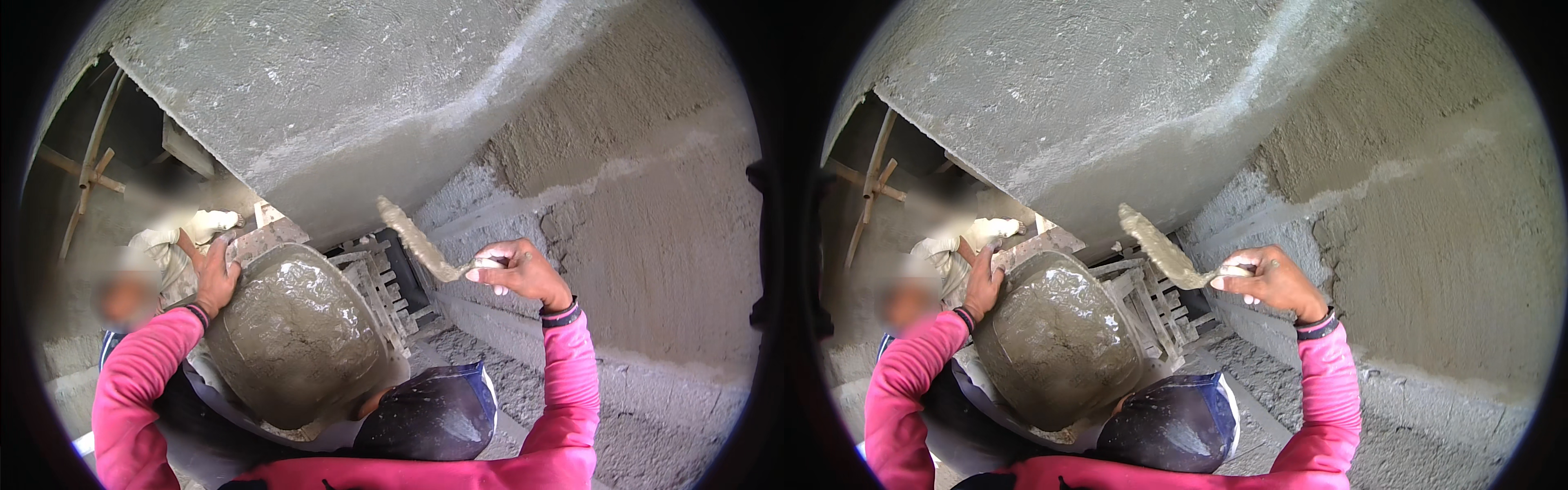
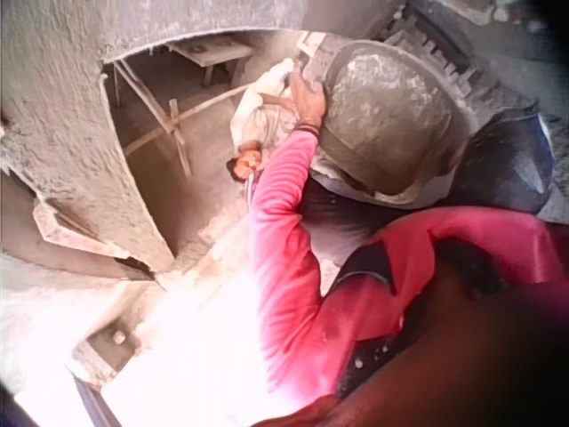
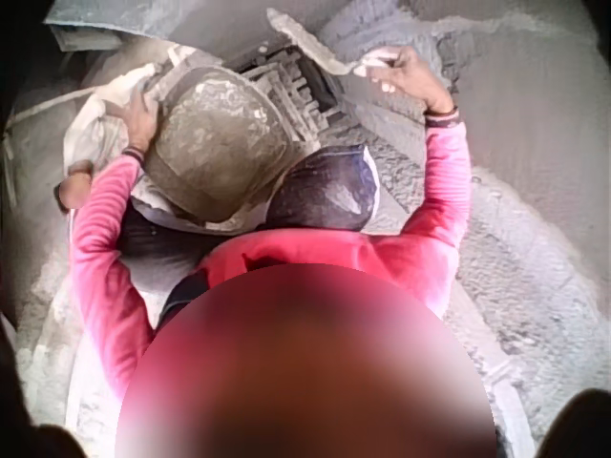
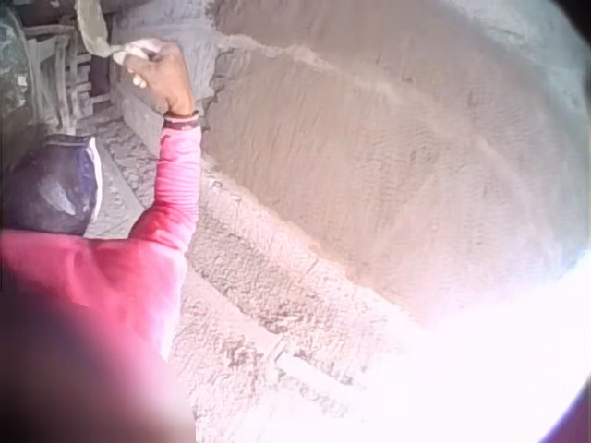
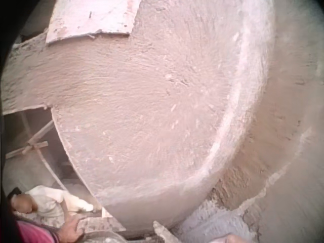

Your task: The person scoops wet cement from a bucket with a trowel and applies it to the curved inner wall of a spiral staircase. They then use a long straightedge to level and smooth the plastered surface repeatedly.

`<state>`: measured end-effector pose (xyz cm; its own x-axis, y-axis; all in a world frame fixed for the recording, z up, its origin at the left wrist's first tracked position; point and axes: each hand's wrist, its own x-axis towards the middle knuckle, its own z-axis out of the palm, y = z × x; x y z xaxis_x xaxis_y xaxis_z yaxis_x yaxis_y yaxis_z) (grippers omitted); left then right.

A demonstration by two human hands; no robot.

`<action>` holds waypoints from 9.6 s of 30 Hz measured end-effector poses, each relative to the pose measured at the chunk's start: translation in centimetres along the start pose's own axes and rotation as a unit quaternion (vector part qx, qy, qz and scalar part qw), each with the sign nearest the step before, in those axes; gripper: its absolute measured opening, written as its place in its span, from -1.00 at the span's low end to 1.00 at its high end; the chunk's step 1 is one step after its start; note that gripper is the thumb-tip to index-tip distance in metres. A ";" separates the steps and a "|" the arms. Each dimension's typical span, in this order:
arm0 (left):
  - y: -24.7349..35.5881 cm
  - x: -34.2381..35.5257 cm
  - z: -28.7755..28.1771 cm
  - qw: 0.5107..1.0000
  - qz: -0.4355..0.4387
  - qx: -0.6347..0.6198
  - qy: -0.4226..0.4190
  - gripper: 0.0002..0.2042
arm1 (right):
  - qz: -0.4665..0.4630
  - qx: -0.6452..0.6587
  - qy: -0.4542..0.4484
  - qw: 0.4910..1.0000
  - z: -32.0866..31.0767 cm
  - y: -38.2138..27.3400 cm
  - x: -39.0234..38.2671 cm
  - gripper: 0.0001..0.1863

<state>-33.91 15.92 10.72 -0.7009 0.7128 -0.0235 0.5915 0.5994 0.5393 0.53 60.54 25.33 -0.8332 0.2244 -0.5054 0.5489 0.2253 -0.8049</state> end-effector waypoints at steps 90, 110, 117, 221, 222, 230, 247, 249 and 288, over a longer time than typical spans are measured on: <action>-0.7 0.2 0.8 0.997 -0.057 -0.018 -0.057 -0.35 | -0.072 -0.547 0.172 0.816 30.8 -3.7 3.2 -0.72; 1.3 -0.1 -0.8 0.997 -0.027 0.075 -0.007 -0.40 | 0.121 0.104 0.034 0.987 -9.3 -2.9 1.1 -0.80; 1.0 -0.1 -0.3 0.999 -0.017 0.048 -0.008 -0.41 | -0.070 -0.045 0.597 0.798 -12.6 -5.3 -8.5 -0.63; -1.2 -0.1 1.0 0.999 0.015 0.038 0.029 -0.45 | 0.115 -0.053 0.337 0.933 -12.0 -2.7 -2.8 -0.69; -1.2 0.0 0.8 0.998 0.032 0.035 0.048 -0.45 | 0.096 -0.151 0.521 0.835 -13.4 -3.2 -4.1 -0.64; -1.2 0.1 0.6 1.000 -0.007 -0.003 -0.005 -0.40 | -0.068 -0.142 0.525 0.836 -6.6 -7.2 -11.0 -0.77; 9.5 3.2 -18.2 0.949 -0.021 -0.295 -0.108 -0.65 | -0.103 -0.310 -0.234 0.916 18.1 -6.1 6.4 -0.57; 9.8 3.0 -18.7 0.951 -0.026 -0.292 -0.101 -0.68 | -0.111 -0.334 -0.261 0.899 20.4 -5.5 6.5 -0.55; 6.3 3.3 -15.0 0.945 0.025 -0.301 -0.128 -0.75 | -0.061 -0.362 0.246 0.897 19.0 -10.2 -5.4 -0.61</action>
<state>-38.52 16.59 26.65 -0.5131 0.8456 -0.1472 0.2323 0.3019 0.9246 -1.88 39.06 30.40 -0.8576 0.5072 -0.0853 0.5032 0.7932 -0.3430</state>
